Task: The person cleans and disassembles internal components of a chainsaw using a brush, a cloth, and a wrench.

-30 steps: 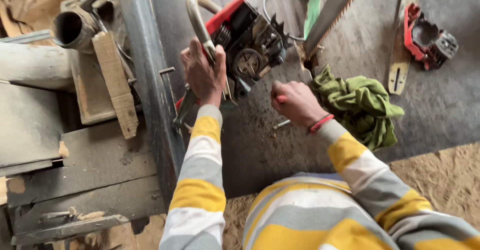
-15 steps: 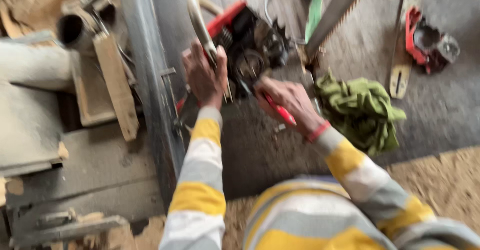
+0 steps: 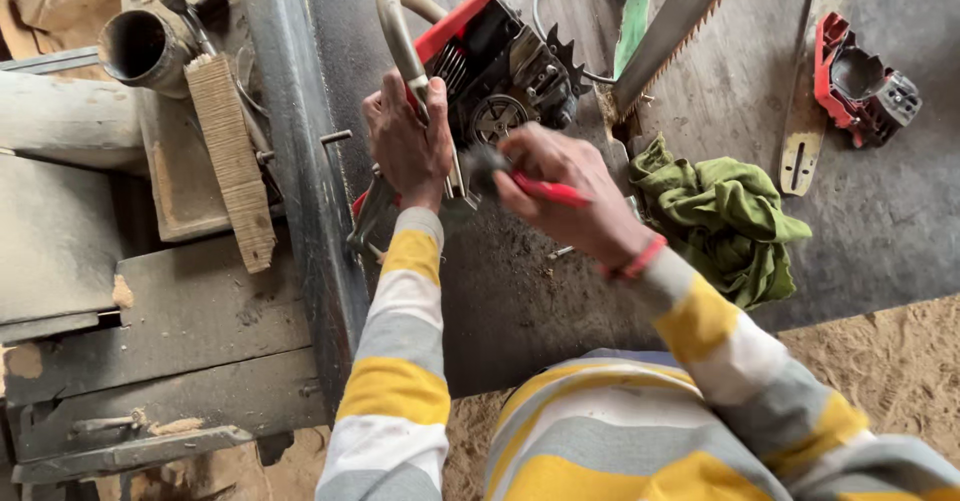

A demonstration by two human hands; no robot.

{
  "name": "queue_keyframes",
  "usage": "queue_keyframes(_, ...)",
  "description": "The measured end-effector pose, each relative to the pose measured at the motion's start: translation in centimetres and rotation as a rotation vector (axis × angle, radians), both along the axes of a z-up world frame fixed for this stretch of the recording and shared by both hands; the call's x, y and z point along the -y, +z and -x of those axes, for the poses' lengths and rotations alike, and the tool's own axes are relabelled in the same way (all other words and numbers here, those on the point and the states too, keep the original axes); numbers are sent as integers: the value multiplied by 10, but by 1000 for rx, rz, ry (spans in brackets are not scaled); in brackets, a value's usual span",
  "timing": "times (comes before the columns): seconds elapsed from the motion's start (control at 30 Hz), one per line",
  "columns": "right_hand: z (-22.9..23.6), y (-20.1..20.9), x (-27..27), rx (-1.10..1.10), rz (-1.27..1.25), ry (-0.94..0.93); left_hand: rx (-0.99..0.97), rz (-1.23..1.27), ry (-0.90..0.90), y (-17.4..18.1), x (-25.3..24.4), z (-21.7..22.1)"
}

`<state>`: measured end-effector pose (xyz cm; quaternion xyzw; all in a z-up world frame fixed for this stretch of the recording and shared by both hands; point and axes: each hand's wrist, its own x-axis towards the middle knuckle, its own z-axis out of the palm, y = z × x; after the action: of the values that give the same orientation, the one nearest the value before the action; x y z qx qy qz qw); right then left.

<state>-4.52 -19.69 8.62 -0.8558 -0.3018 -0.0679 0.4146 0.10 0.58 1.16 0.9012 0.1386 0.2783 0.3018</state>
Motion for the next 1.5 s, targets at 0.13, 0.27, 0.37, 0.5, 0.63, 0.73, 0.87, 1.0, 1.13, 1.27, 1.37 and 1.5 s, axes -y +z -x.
queue_keyframes(0.13,-16,-22,-31,86,17,-112,22,-6,-9,-1,1,0)
queue_keyframes(0.27,-10,-49,-31,-94,165,-37,41,2,-27,-3,-2,0)
queue_keyframes(0.37,-1,-35,-7,-282,61,23,27,-15,10,-3,1,-3)
queue_keyframes(0.5,-3,-22,-8,-192,-57,-123,23,44,-33,-6,-1,3)
queue_keyframes(0.63,7,-44,-41,-289,-3,-155,49,-38,-1,-6,0,-1)
queue_keyframes(0.73,15,-53,-37,-325,81,-90,14,-5,6,-3,0,-4)
queue_keyframes(0.87,13,-41,-10,-569,49,-52,11,54,-21,0,-2,-2)
queue_keyframes(1.0,17,-47,-28,-362,-71,-153,27,29,-5,-2,-1,0)
queue_keyframes(1.13,20,-64,-50,-139,59,-121,32,24,4,2,2,-3)
queue_keyframes(1.27,2,-47,-29,-374,104,-77,28,33,-4,7,2,1)
queue_keyframes(1.37,5,-40,-22,-465,29,-157,62,15,-32,2,2,1)
queue_keyframes(1.5,15,-53,-36,-255,85,-44,37,26,-75,-4,-1,3)
